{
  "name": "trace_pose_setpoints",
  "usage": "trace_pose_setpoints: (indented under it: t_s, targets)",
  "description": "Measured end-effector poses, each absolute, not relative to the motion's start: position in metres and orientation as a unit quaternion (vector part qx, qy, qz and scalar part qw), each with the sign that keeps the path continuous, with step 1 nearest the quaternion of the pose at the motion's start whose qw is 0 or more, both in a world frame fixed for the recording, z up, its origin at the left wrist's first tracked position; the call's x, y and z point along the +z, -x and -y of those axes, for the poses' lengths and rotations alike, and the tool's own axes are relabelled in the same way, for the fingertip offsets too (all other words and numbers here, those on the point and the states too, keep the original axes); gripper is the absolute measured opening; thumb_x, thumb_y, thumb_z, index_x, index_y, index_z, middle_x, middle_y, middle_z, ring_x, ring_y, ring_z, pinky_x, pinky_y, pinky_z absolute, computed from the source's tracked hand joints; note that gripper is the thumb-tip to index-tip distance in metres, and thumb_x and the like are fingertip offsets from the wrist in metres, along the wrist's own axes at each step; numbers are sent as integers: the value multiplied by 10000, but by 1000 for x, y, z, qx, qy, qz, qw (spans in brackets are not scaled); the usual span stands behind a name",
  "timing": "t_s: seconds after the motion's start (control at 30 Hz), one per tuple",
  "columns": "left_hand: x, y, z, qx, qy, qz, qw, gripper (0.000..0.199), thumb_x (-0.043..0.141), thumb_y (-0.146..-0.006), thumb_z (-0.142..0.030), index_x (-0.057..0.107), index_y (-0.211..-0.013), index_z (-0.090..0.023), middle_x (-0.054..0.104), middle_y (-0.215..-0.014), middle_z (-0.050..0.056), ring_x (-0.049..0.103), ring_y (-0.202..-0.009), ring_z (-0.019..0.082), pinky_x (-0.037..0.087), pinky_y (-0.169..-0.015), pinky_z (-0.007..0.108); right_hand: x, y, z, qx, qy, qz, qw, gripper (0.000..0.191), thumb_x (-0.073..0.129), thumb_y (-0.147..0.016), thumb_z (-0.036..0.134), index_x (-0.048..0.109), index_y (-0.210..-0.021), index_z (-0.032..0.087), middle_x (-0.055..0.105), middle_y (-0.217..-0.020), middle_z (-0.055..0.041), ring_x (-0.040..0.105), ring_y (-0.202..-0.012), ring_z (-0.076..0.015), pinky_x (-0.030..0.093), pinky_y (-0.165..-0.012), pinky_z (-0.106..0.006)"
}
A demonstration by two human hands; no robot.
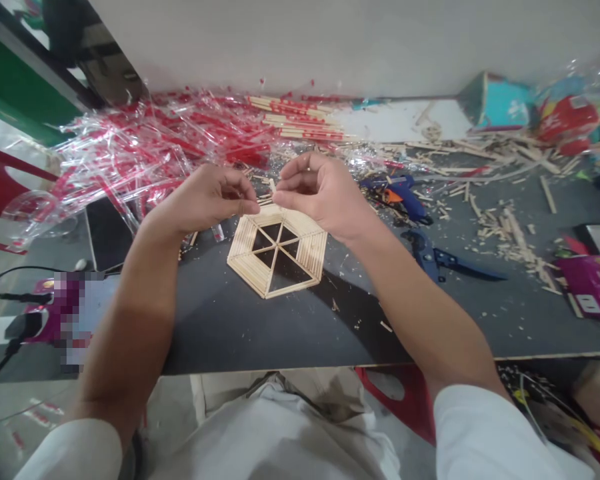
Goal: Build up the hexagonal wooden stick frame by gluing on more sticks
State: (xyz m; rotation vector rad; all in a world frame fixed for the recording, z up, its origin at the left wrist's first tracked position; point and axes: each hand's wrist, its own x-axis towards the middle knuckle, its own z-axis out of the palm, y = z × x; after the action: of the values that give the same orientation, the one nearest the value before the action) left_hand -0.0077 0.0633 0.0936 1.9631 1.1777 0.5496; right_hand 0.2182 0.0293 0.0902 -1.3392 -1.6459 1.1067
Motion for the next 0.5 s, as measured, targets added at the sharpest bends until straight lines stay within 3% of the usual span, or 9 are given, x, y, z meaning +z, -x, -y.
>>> trace_pose_setpoints:
  t_s: [0.13, 0.2, 0.37, 0.5]
  targets:
    - [78, 14, -70, 65, -802, -539, 249, 75, 727, -808, -225, 701, -737, -219, 670, -674, -1, 656, -717, 195, 501, -751, 314, 95, -226, -30, 390, 515, 689, 329, 361, 892, -745, 416, 702, -978, 216, 763, -986, -64, 737, -1006, -275, 594, -946, -463]
    - [71, 17, -72, 13, -805, -551, 218, 63, 720, -817, -268, 691, -776, -229, 711, -739, 11, 663, -724, 203, 499, -733, 312, 93, -227, -31, 363, 522, 712, 298, 294, 881, -756, 368, 713, -937, 211, 773, -990, -66, 738, -997, -273, 585, -959, -461]
    - [66, 17, -71, -42, -814, -548, 186, 362, 773, -822, -443, 698, -1111, -238, 769, -1042, 75, 707, -927, 260, 540, -835, 346, 88, -225, -32, 330, 534, 738, 248, 187, 835, -796, 278, 749, -944, 204, 796, -988, -66, 752, -992, -273, 576, -951, -449]
    - [70, 12, -68, -108, -821, -531, 182, 505, 737, -853, -401, 643, -1304, -194, 729, -1209, 132, 688, -1125, 309, 530, -960, 384, 89, -224, -32, 310, 538, 757, 203, 50, 771, -818, 190, 778, -864, 209, 804, -913, -45, 761, -938, -257, 574, -943, -449]
